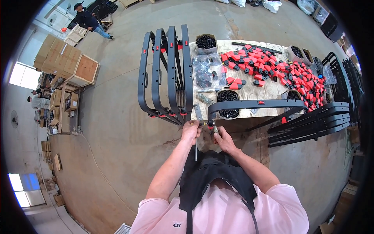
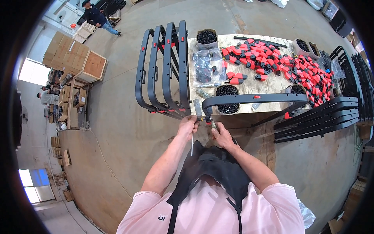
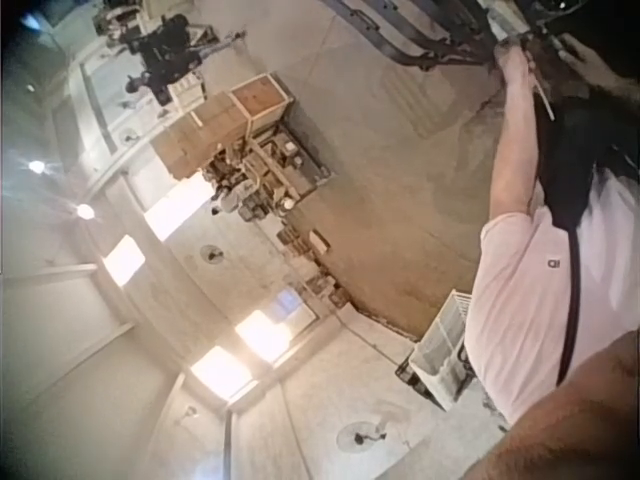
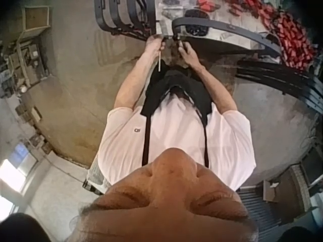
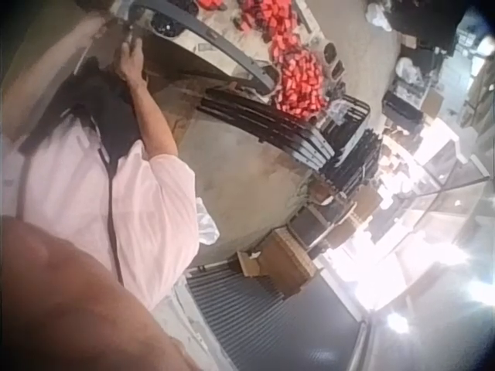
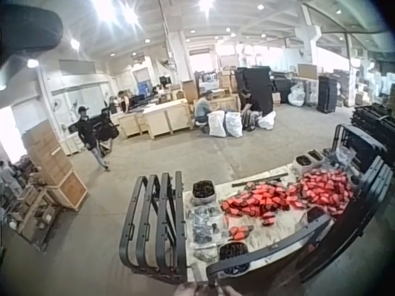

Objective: Assembling a metal trolley by attaching components and tightening bolts with a wrench.

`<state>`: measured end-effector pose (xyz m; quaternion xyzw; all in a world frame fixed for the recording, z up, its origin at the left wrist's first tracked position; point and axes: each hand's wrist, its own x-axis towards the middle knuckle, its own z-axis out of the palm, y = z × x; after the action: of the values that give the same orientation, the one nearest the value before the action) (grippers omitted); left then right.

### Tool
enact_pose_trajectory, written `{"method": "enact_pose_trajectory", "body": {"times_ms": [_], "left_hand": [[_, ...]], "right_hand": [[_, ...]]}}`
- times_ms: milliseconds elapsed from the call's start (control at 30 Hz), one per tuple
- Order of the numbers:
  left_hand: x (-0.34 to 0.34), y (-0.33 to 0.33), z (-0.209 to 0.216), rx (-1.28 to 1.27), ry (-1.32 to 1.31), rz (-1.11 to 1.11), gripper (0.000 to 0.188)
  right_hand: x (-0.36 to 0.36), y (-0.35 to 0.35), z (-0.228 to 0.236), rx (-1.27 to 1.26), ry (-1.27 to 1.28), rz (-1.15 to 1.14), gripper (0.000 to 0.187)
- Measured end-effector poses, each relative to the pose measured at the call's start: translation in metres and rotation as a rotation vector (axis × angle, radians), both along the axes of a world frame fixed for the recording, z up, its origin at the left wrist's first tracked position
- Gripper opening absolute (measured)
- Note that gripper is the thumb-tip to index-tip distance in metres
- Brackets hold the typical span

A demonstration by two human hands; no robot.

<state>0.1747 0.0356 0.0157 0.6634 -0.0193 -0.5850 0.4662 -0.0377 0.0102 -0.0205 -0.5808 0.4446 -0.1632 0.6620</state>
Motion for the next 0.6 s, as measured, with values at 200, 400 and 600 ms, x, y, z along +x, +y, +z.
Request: {"method": "enact_pose_trajectory", "body": {"times_ms": [200,400,600], "left_hand": [[0.008,0.013,-0.008,-0.066,0.151,0.145,0.023],[0.000,0.008,-0.005,-0.004,0.071,0.113,0.023],[0.023,0.003,-0.016,0.113,0.339,0.086,0.024]], "right_hand": [[0.006,0.002,0.001,0.027,-0.012,0.018,0.029],[0.005,-0.003,0.011,0.045,0.021,0.054,0.024],[0.008,-0.003,0.014,0.040,-0.027,0.020,0.024]]}}
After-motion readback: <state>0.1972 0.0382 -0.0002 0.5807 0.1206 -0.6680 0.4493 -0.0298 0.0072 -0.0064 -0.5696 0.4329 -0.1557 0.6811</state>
